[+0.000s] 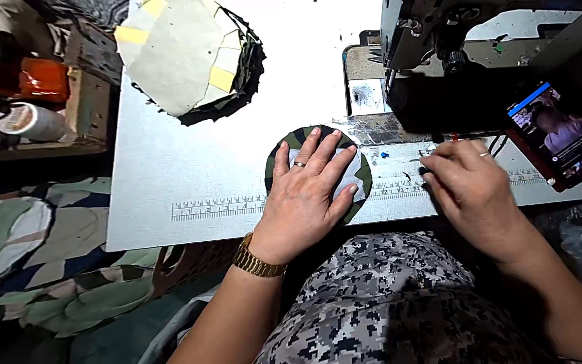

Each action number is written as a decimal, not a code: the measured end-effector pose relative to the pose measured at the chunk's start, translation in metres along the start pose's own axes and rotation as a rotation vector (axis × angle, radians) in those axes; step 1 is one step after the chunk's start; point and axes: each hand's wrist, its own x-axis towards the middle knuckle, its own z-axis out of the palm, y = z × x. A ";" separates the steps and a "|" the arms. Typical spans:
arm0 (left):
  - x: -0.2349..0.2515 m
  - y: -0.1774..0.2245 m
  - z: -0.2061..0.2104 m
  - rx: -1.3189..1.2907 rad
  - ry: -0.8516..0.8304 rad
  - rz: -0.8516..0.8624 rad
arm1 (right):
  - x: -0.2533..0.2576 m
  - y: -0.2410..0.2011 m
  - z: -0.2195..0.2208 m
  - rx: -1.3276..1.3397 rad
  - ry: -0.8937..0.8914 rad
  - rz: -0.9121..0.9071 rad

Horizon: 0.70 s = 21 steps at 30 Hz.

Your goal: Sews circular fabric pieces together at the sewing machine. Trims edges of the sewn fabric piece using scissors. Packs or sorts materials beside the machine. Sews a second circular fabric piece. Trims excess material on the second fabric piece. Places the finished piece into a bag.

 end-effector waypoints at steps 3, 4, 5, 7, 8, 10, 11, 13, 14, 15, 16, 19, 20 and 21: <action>0.000 0.000 0.000 0.008 -0.005 0.001 | 0.009 -0.013 0.022 0.029 -0.093 -0.075; 0.001 -0.001 0.001 0.009 -0.003 0.002 | 0.012 -0.016 0.030 0.024 -0.121 -0.092; 0.001 -0.002 0.001 0.012 -0.002 0.004 | 0.016 -0.019 0.036 0.010 -0.142 -0.106; 0.001 -0.002 0.003 0.013 0.006 0.006 | 0.018 -0.023 0.045 -0.039 -0.171 -0.122; 0.000 -0.003 0.003 0.012 0.009 0.004 | 0.018 -0.023 0.048 -0.075 -0.171 -0.133; 0.000 -0.003 0.004 0.012 0.016 0.002 | 0.013 -0.022 0.049 -0.125 -0.151 -0.155; -0.001 -0.003 0.004 0.014 0.017 -0.001 | 0.010 -0.021 0.046 -0.140 -0.138 -0.159; -0.001 -0.003 0.003 0.012 0.015 0.001 | 0.001 -0.017 0.039 -0.157 -0.111 -0.146; -0.001 -0.003 0.003 0.008 0.017 0.003 | -0.004 -0.014 0.034 -0.161 -0.092 -0.135; -0.001 -0.004 0.004 0.008 0.019 0.005 | -0.009 -0.010 0.029 -0.171 -0.067 -0.127; -0.001 -0.004 0.004 0.010 0.018 0.005 | -0.014 -0.007 0.024 -0.181 -0.038 -0.122; -0.001 -0.003 0.002 0.017 0.002 0.000 | -0.027 0.005 0.008 -0.164 0.038 -0.087; -0.001 -0.003 0.002 0.016 0.001 -0.002 | -0.031 0.007 0.002 -0.129 0.059 -0.052; -0.001 -0.003 0.003 0.014 0.003 -0.002 | -0.034 0.010 -0.004 -0.094 0.087 -0.007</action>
